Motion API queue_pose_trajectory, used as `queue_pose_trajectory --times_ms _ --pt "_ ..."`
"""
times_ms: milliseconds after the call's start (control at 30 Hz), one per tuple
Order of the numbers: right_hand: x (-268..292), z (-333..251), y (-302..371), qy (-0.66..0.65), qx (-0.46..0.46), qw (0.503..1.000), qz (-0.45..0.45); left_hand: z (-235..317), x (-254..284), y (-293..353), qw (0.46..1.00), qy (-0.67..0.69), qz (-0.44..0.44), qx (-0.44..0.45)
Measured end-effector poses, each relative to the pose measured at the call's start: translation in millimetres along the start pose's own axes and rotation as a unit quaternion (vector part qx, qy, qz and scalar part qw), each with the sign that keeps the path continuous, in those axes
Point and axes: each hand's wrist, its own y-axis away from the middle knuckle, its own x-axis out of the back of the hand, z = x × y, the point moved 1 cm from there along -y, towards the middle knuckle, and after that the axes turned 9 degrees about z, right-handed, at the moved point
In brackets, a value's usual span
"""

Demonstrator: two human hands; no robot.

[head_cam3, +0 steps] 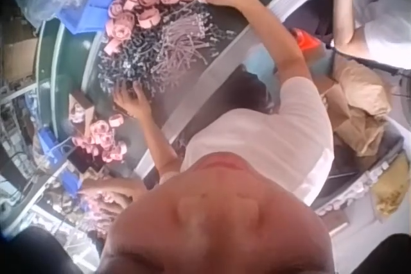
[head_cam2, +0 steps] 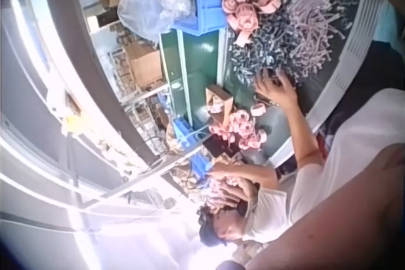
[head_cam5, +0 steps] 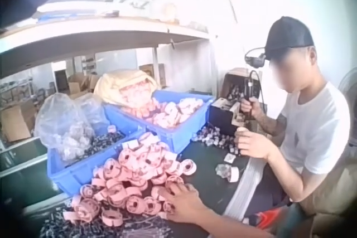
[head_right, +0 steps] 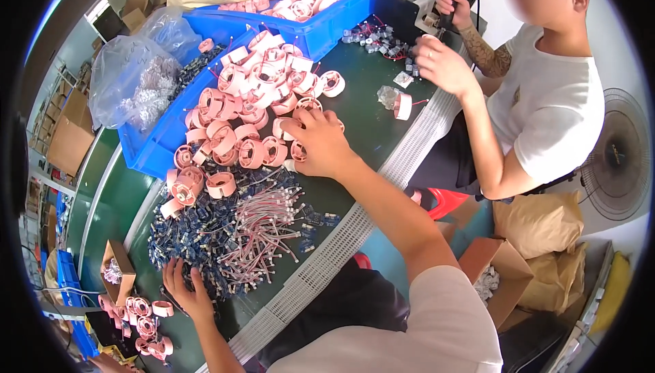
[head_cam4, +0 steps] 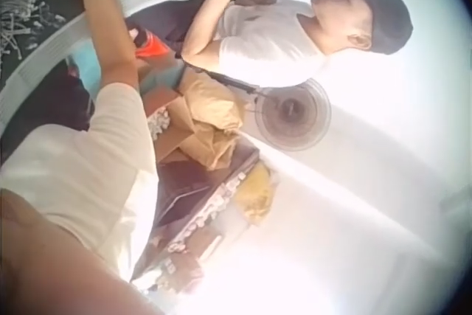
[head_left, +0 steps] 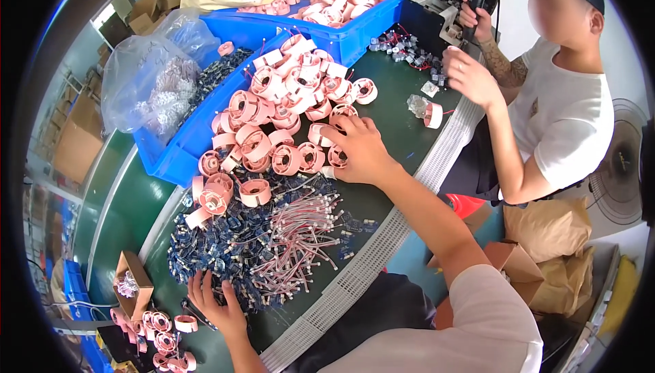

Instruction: The person assembles small circuit boards into circular plastic housings by hand, then organizes the assembled units on an assembly line.

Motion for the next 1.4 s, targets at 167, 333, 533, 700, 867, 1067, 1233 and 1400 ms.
queue_pose_trajectory --times_ms 167,333,533,700,867,1067,1233,1400 --pt "-14.9 5.9 3.8 0.007 -0.010 0.999 0.032 -2.1 -0.6 0.2 1.000 -0.017 0.004 -0.001" --pt "-26.3 13.1 5.0 0.006 -0.011 0.997 0.077 -1.8 -0.3 1.5 1.000 -0.024 0.009 0.001" --pt "-26.4 10.3 3.9 0.029 -0.008 0.996 0.084 -3.4 1.5 0.2 1.000 -0.013 0.007 0.002" --pt "-27.3 13.8 1.6 -0.003 -0.005 0.995 0.102 -0.8 2.8 -3.8 1.000 -0.001 0.007 0.012" --pt "-24.9 17.6 -1.4 -0.058 -0.037 0.985 0.159 -2.0 3.2 -3.8 1.000 -0.004 0.007 0.013" --pt "-29.6 28.9 1.4 -0.232 -0.169 0.938 0.197 -4.5 5.8 -2.2 1.000 0.010 0.011 0.010" --pt "-20.6 36.9 3.0 -0.487 -0.294 0.803 0.179 -3.4 5.5 -2.0 1.000 0.007 -0.001 0.011" --pt "-13.1 49.3 6.1 -0.617 -0.293 0.712 0.163 -3.6 3.3 -1.9 1.000 0.006 -0.008 0.020"
